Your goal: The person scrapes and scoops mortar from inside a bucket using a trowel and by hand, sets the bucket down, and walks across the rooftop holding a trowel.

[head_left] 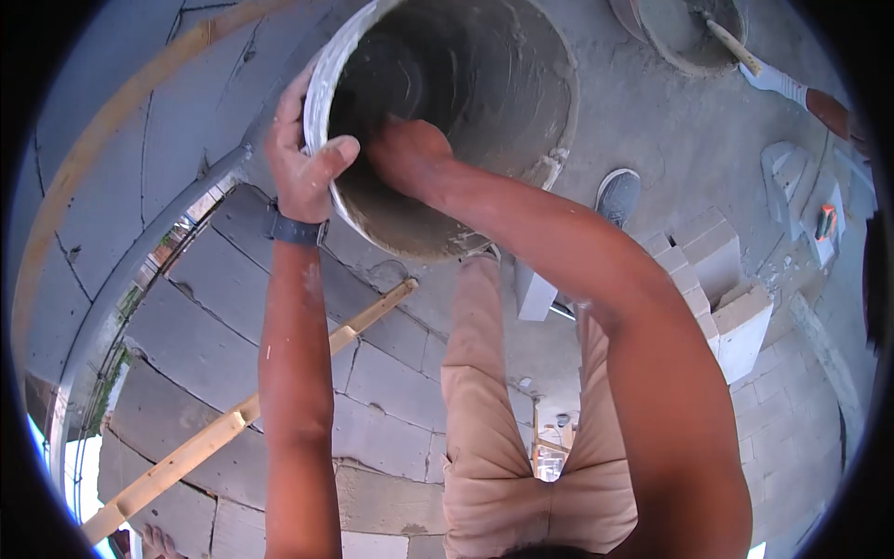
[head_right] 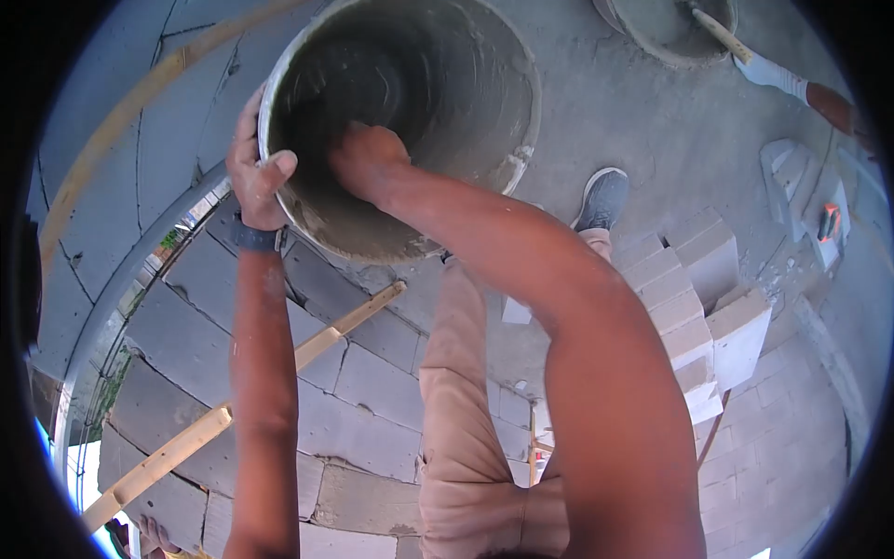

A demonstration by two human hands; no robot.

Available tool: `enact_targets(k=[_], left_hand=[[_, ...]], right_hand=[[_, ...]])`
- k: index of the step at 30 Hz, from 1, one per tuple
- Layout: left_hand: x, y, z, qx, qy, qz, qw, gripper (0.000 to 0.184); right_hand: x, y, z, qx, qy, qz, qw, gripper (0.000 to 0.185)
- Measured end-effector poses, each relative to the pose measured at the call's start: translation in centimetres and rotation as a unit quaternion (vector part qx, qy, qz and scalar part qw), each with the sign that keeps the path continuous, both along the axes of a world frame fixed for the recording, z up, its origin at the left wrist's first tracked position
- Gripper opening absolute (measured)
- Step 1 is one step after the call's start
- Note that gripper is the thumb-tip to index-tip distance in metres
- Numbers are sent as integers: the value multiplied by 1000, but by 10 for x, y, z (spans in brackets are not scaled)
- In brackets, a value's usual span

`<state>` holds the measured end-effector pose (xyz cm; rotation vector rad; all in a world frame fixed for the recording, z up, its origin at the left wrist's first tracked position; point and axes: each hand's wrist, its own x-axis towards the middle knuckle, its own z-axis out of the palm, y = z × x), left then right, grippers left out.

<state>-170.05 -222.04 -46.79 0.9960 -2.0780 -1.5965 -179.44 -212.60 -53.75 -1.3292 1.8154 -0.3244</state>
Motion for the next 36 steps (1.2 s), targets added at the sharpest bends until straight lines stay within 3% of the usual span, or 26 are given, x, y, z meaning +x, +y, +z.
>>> enact_targets(k=[2,4,5,7,8,11,13,14,16,18,21,22,23,24,26,27,29,33,36], left_hand=[[-3,-2,6,63,13,20,998,93],[2,-8,3,71,46,10,996,88],[5,-8,-2,72,62,5,995,85],[0,-5,-1,66,66,10,996,85],[-1,-3,0,66,63,17,996,85],[-5,-5,-5,100,69,18,992,87],[-10,-14,1,134,78,9,988,86],[-11,-13,0,134,72,5,988,86],[-11,-15,-2,79,36,-8,996,94],[-10,-18,-4,66,37,-30,997,93],[-15,-19,5,91,2,5,996,91],[-16,-21,7,162,25,8,986,92],[-21,-17,3,122,36,1,992,90],[-25,-17,5,79,43,-4,996,87],[-26,-17,7,80,38,-8,996,88],[-30,-10,5,88,36,-14,995,89],[-33,-10,4,61,21,-37,997,89],[-39,-11,6,19,13,-58,998,87],[-45,-4,7,74,19,-15,997,91]], right_hand=[[0,36,-5,-42,-25,-8,999,21],[-10,43,-19,68,-7,163,984,26],[-21,42,-22,67,0,161,985,26],[-36,33,-23,92,111,303,942,25],[-42,29,-24,93,112,304,942,25],[-64,15,-3,11,143,218,965,27],[-63,-3,21,24,32,-43,998,33],[-59,-3,12,23,27,-48,998,33],[-41,4,-26,-41,84,87,992,38],[-32,31,-32,-98,72,42,992,33],[-33,34,-31,-23,96,102,990,28],[-41,31,-30,63,89,136,985,28],[-49,27,-29,141,79,171,972,28],[-53,22,-24,136,77,166,974,28],[-62,24,-15,49,52,49,996,30],[-66,25,-8,56,50,50,996,30],[-68,9,8,89,-26,-90,992,32],[-52,34,-27,67,-26,-113,991,34],[-72,57,-32,140,6,-56,989,37]])
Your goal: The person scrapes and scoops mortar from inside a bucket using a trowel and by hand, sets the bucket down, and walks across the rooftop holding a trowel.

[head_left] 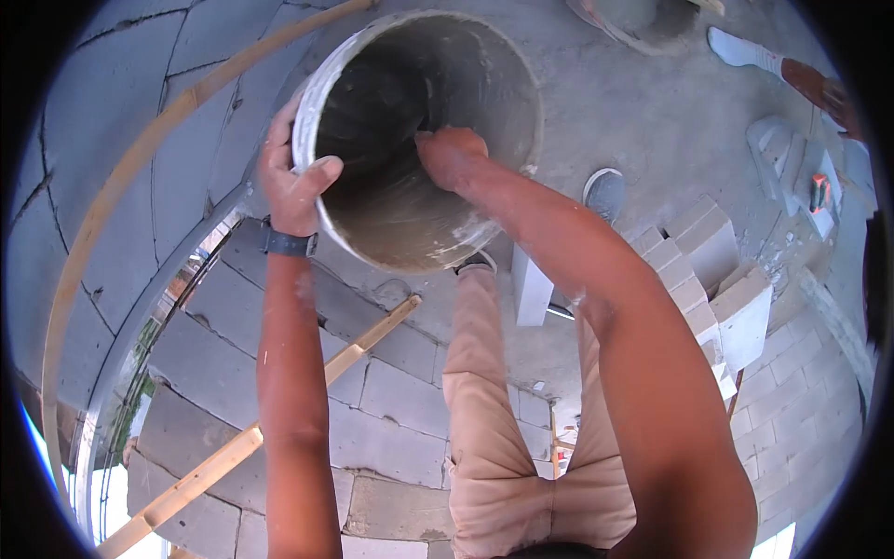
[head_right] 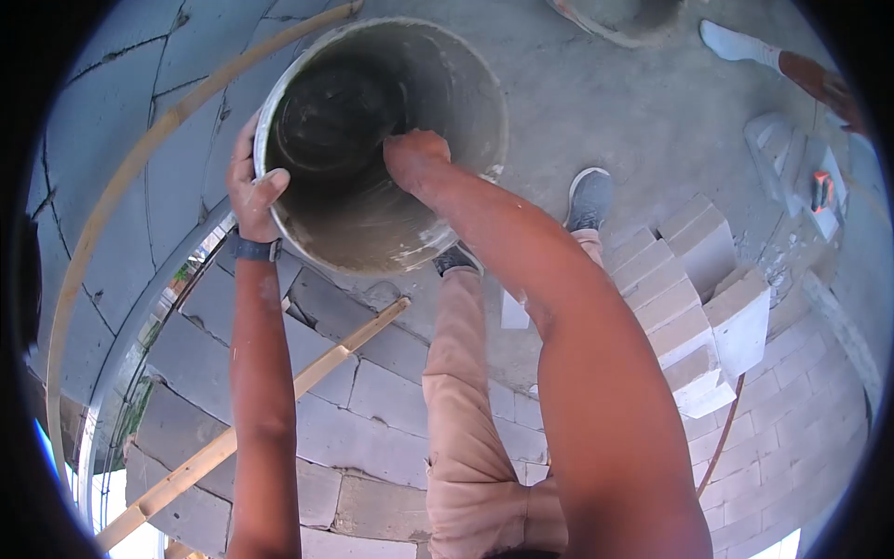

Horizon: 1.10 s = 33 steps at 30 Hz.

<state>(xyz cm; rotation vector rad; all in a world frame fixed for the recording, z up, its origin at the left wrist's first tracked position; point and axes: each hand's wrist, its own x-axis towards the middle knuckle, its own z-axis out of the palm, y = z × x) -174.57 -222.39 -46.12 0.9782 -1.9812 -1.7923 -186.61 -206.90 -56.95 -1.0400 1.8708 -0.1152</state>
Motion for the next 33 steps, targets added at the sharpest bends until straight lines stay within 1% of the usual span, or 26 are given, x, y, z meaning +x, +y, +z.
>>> enact_targets(k=[2,3,4,5,6,8,9,10,12,13,15,16,18,19,21,23,25,26,27,28,30,31,32,33], left_hand=[[1,-4,-2,-5,-2,-5,1000,93],[8,-4,-2,-16,-11,-12,1000,92],[7,-5,-2,-27,-11,-23,999,92],[6,-4,-4,-16,-1,-22,1000,92],[4,0,-2,-11,-5,-26,1000,92],[-5,6,1,-12,0,-21,1000,90],[-5,10,-5,-27,9,-24,999,87],[-3,8,-6,-27,9,-24,999,87],[0,3,-5,-49,-21,-39,998,84],[0,4,-4,-27,-4,-15,1000,85],[4,4,2,-17,-14,1,1000,87],[4,3,4,-13,-11,1,1000,87],[9,-6,0,-11,-1,7,1000,87],[15,-6,-2,-3,2,15,1000,87],[15,1,-2,17,2,18,1000,87],[6,6,5,30,-2,16,999,88],[9,4,2,-7,-10,15,1000,87],[13,4,-3,-19,-3,16,1000,87],[14,4,-1,-6,-5,21,1000,87],[13,1,0,-10,-2,23,1000,87],[11,6,1,40,10,44,998,87],[10,5,2,53,6,27,998,86],[8,3,-1,53,8,29,998,86],[10,1,-2,7,3,10,1000,86]], right_hand=[[-3,-2,12,16,-10,134,991,38],[3,-3,19,16,-20,138,990,38],[3,-9,26,-50,-21,109,993,37],[6,-12,32,-114,-25,78,990,37],[14,-17,32,-109,-28,74,991,37],[23,-35,34,-61,-59,154,984,36],[21,-20,33,-115,-96,41,988,35],[21,-10,24,-115,-96,42,988,35],[17,1,9,-163,-63,107,979,36],[9,3,3,-164,-59,110,978,36],[-4,13,-2,2,-13,204,979,38],[-10,20,-2,4,-9,201,980,38],[-14,24,-1,-3,-5,110,994,42],[-14,18,9,-3,-10,114,993,42],[-15,11,26,-91,-45,51,994,47],[-5,-4,21,-90,-46,59,993,48],[3,-11,12,-97,-48,68,992,49],[5,-8,9,-80,-51,72,993,48],[5,-7,12,-62,-56,77,994,47],[5,-13,13,-65,-52,79,993,47],[7,-12,21,24,-59,97,993,43],[3,-9,27,27,-54,95,994,43],[3,-10,32,-15,-39,97,994,40],[6,-14,38,-60,-30,103,992,37]])
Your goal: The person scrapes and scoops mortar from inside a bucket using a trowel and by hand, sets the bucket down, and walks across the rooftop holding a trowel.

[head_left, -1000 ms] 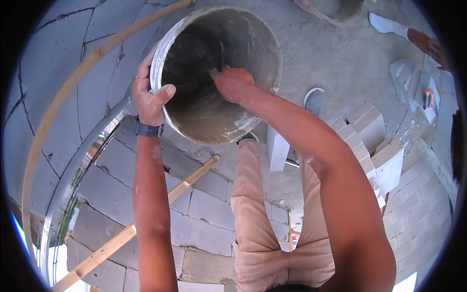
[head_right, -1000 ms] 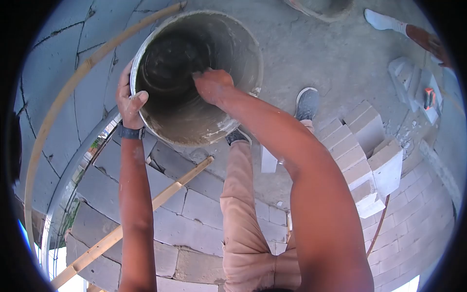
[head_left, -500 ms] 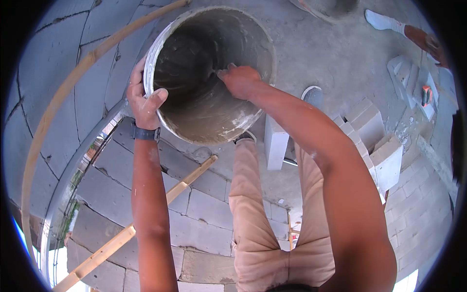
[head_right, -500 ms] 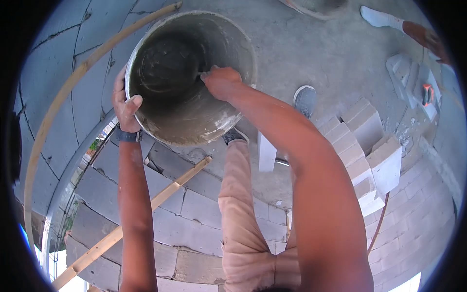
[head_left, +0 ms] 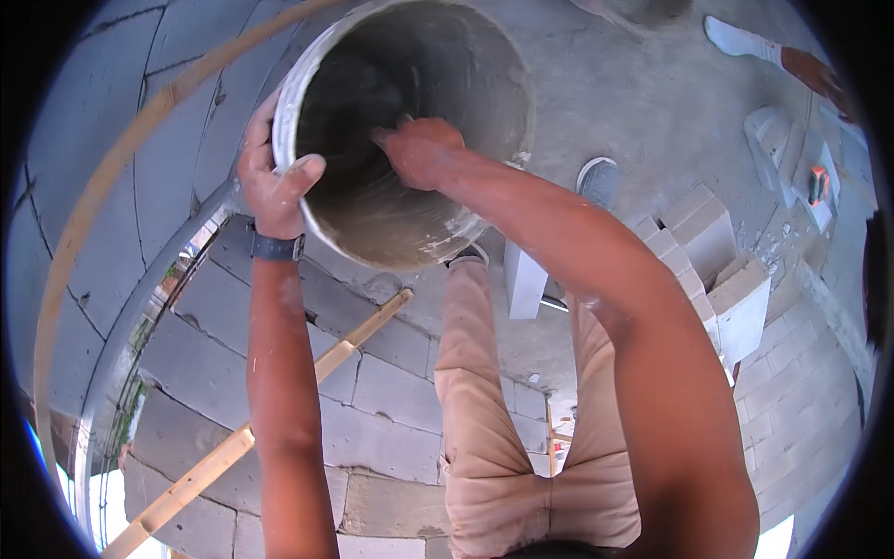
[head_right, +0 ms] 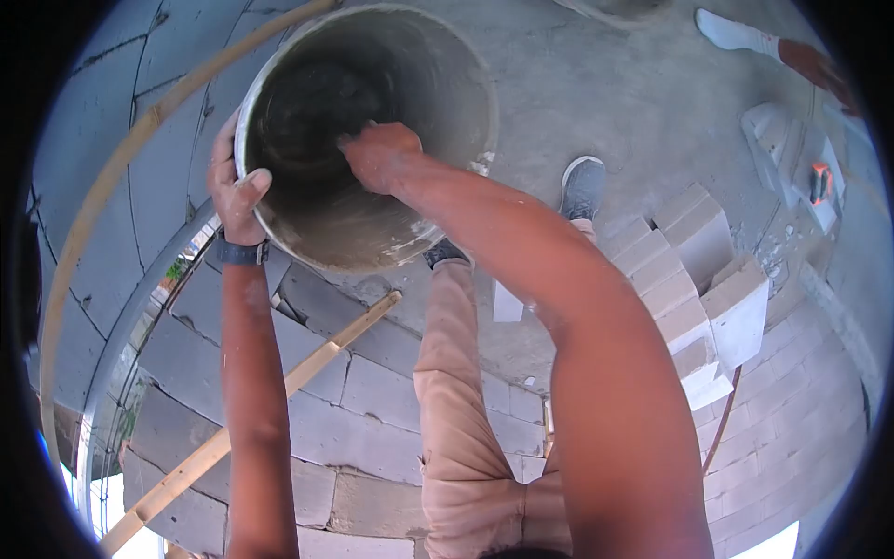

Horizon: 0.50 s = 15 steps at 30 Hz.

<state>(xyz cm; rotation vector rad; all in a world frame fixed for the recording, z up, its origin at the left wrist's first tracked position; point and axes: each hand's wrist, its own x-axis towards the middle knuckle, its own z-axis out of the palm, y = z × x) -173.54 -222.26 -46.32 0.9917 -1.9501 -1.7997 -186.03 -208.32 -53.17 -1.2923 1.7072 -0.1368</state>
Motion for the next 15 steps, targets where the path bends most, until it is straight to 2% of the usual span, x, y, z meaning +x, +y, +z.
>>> enact_targets(k=[1,3,4,6,7,10,12,13,15], left_hand=[[1,0,0,-43,-7,-20,999,86],[-2,7,-3,-38,-3,-21,999,87],[-5,9,-6,-39,-1,-27,999,87],[-13,9,-1,-59,-6,-48,997,87],[-14,9,1,-59,-4,-48,997,87],[-13,9,0,-5,2,-9,1000,87],[-6,2,1,10,-3,-11,1000,87],[-6,-2,1,18,-6,-9,1000,88],[-3,-4,1,10,-11,-9,1000,88]], right_hand=[[1,-10,5,0,-6,5,1000,37],[2,-24,13,3,-31,121,992,33],[9,-17,5,6,-30,120,992,33],[25,-2,-16,-133,-3,37,990,32],[26,4,-19,-132,-1,37,991,32],[10,12,-28,-77,7,104,992,32],[0,9,-30,19,108,187,976,31],[-5,9,-28,19,104,184,977,31],[-15,10,-23,-120,65,-5,991,29]])
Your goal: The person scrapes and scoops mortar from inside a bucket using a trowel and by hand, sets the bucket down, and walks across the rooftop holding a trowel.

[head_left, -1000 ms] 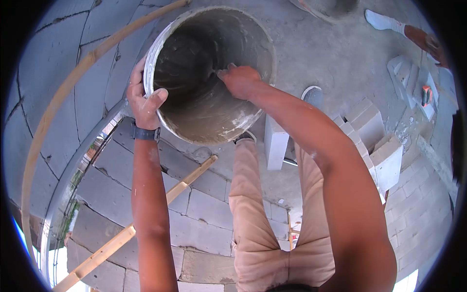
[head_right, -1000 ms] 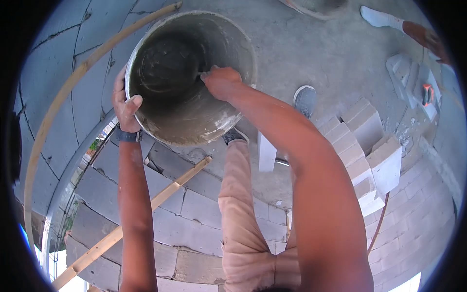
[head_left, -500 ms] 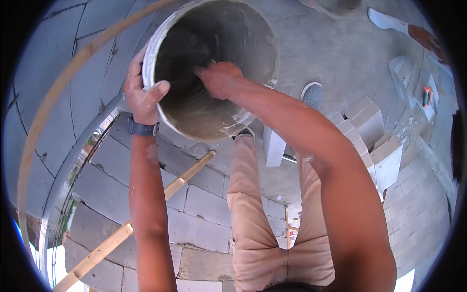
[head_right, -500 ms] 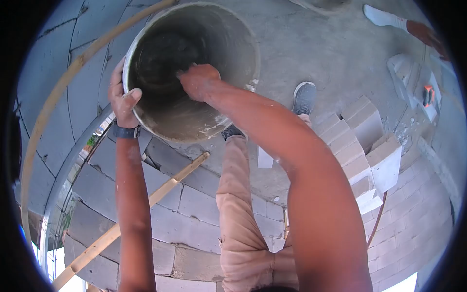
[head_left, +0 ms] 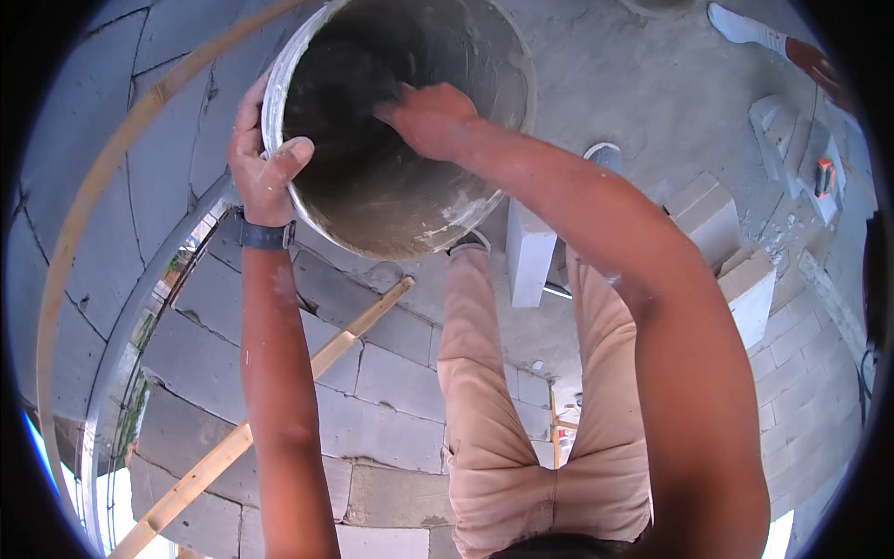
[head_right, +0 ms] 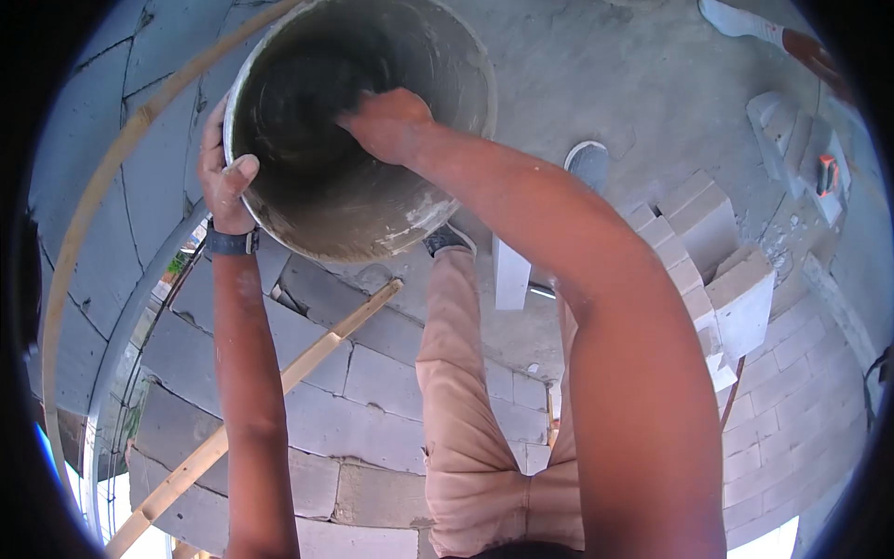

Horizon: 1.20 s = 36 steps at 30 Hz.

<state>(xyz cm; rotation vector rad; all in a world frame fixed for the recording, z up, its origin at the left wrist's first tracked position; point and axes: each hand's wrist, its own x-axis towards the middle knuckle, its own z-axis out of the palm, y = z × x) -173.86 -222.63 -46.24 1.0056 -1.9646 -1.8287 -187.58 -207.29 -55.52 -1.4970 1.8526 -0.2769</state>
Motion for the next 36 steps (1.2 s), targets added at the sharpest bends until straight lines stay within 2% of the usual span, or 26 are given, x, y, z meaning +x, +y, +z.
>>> enact_targets(k=[3,6,7,10,11,12,13,14,16,17,19,20,22,23,25,26,28,30,32,34,35,36], left_hand=[[-6,0,-2,2,9,-31,999,87],[-19,2,-3,-6,9,-77,997,85],[-27,5,-4,-44,19,-89,995,83],[-41,9,6,-53,-12,-127,990,81],[-45,11,2,-47,-7,-132,990,81],[-43,14,3,-28,-2,-122,992,81],[-41,11,4,-20,4,-106,994,80],[-41,4,3,-30,4,-106,994,80],[-36,2,2,-73,-17,-137,988,80],[-35,3,2,-54,-18,-130,990,81],[-39,0,1,-84,-15,-140,986,81],[-38,-2,1,-112,-19,-150,982,81],[-38,-2,1,-88,-20,-141,986,81],[-38,-1,0,-61,-19,-135,989,81],[-41,0,0,-46,-13,-133,990,80],[-40,-3,2,-35,-6,-130,991,80],[-34,-9,-4,-39,5,-117,992,80],[-26,-16,-3,-38,14,-104,994,79],[-26,-18,3,36,7,-62,997,80],[-24,-17,0,50,19,-62,997,81],[-22,-18,-3,31,21,-67,997,81],[-20,-19,-2,11,21,-70,997,82]], right_hand=[[-2,-34,18,16,-37,56,998,28],[15,-36,5,12,-88,42,995,29],[22,-31,3,-61,4,199,978,28],[24,-9,-3,-30,23,262,964,27],[20,2,-20,-23,25,257,966,27],[28,14,-52,-86,-10,175,981,28],[25,10,-56,-157,-41,95,982,28],[19,1,-62,-167,-38,97,980,28],[3,-9,-40,59,55,227,971,31],[2,-13,-33,60,54,227,971,31],[-3,-26,-23,128,-7,102,986,35],[-6,-26,-17,128,-6,103,986,35],[-11,-22,1,156,-87,-76,981,37],[-9,-23,3,156,-87,-75,981,37],[-3,-23,-1,35,-61,-134,988,37],[-4,-23,-3,33,-60,-133,989,37],[-8,-21,-16,108,-97,-185,972,37],[-3,-14,-22,134,-81,-185,970,37],[-6,-10,-25,165,-58,-186,967,37],[-17,-12,-8,276,-37,-29,960,36],[-16,-11,-4,274,-35,-26,961,36],[-14,-10,-3,199,-10,-62,978,37]])
